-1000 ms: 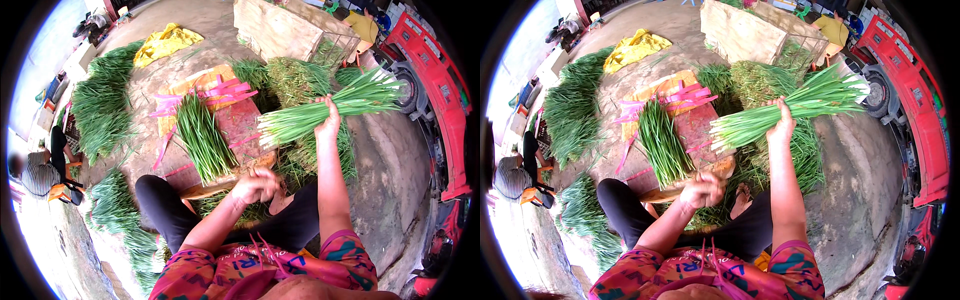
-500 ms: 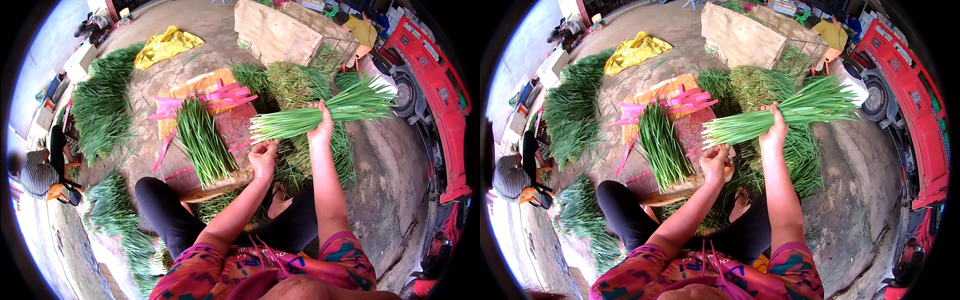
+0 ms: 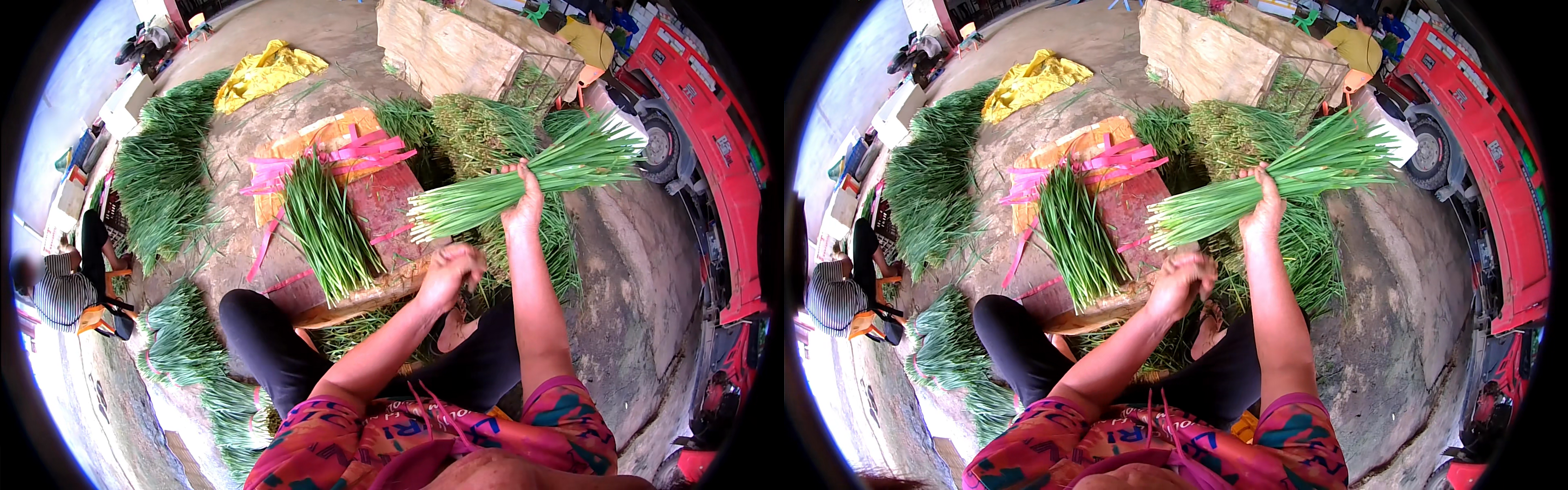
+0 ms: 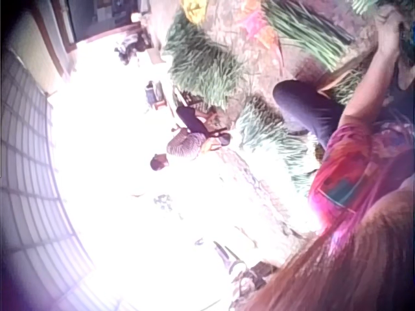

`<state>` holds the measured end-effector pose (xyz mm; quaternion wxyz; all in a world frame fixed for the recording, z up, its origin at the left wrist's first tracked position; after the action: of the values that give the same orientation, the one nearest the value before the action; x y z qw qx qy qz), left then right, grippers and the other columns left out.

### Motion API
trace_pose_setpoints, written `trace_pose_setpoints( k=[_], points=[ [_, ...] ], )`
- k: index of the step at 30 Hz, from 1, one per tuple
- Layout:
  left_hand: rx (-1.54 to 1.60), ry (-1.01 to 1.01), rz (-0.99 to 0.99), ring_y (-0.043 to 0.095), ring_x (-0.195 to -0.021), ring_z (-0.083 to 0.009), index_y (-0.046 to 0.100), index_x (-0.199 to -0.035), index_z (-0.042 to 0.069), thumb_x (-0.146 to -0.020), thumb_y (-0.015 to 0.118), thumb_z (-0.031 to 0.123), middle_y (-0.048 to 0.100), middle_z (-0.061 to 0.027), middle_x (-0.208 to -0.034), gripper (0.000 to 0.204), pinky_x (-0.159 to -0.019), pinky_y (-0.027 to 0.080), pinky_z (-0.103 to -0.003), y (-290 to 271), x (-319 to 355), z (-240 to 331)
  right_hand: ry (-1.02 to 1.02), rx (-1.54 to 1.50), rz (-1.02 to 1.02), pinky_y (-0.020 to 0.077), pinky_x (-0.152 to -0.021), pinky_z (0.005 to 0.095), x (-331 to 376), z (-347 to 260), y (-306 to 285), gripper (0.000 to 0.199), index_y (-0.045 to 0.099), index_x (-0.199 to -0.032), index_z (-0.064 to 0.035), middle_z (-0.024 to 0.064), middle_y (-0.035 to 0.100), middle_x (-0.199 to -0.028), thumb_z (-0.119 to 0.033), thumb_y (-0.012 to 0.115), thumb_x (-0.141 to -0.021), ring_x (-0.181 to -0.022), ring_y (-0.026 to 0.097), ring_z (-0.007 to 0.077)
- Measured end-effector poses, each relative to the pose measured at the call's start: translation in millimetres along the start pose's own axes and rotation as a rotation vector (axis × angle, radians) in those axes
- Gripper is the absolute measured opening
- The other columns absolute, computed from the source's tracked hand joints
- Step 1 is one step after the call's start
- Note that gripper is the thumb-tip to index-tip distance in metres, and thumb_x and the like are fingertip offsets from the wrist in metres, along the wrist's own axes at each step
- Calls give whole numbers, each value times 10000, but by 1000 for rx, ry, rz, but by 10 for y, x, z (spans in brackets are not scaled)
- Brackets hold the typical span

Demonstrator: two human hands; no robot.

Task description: The person bundles green stalks by hand, gathering them into groups and securing them with pink ties while sitting on the floor.

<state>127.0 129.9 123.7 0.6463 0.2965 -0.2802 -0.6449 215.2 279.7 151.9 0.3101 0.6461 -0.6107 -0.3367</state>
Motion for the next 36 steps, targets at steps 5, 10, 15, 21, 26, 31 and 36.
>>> trace_pose_setpoints(
  k=[5,10,15,21,26,31,36],
  points=[
    [-264,196,454,434,-433,-69,613,-734,16,-823,573,115,538,-21,-578,138,-380,343,-213,-234,175,292,-8,-33,-39,452,-801,420,4,-108,11,199,506,-933,-53,51,502,-779,-99,596,-762,-773,513,194],
    [-218,-21,590,376,-394,-74,574,-703,35,-802,627,182,497,-8,-562,184,-357,312,-226,-642,1,233,24,-7,-125,450,-810,420,82,-35,63,225,500,-955,-45,59,494,-787,-93,596,-757,-784,505,192],
    [24,-240,632,312,-367,-66,541,-644,83,-794,615,132,433,24,-509,174,-341,227,-217,-745,-130,147,21,63,-198,441,-839,433,120,13,104,240,494,-974,-50,47,496,-774,-107,594,-763,-775,508,183],
    [376,-281,295,365,-402,-77,505,-650,89,-798,586,110,465,18,-530,170,-361,260,-211,-867,-32,115,30,10,-188,448,-822,430,63,-41,67,236,497,-969,-46,58,503,-764,-101,591,-759,-755,508,192],
    [202,-332,-51,495,-495,-111,558,-765,49,-811,562,106,561,-40,-632,73,-455,402,-221,-998,396,223,22,-12,-150,436,-843,442,-5,-147,-16,240,495,-969,-59,57,507,-767,-114,598,-759,-767,509,189],
    [-1063,-623,-310,621,-721,-194,556,-1030,-12,-815,561,202,617,-166,-914,303,-584,503,-310,-1186,906,-48,80,-21,-183,430,-848,443,19,-167,-12,243,507,-957,-67,45,518,-754,-132,613,-748,-757,524,188],
    [-1406,-123,-77,601,-670,-305,609,-856,-8,-761,596,183,600,-196,-801,214,-599,474,-365,-927,967,-1,155,30,-152,432,-840,443,57,-33,27,221,527,-923,-69,36,525,-732,-143,622,-738,-746,530,189]
  ],
)
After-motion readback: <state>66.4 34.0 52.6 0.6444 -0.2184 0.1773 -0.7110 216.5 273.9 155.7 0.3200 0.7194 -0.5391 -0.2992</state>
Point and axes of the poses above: each hand's wrist, its own x-axis away from the middle knuckle, its own y-axis out of the palm, z = x × y, the point moved 1 cm from there along -x, towards the middle knuckle
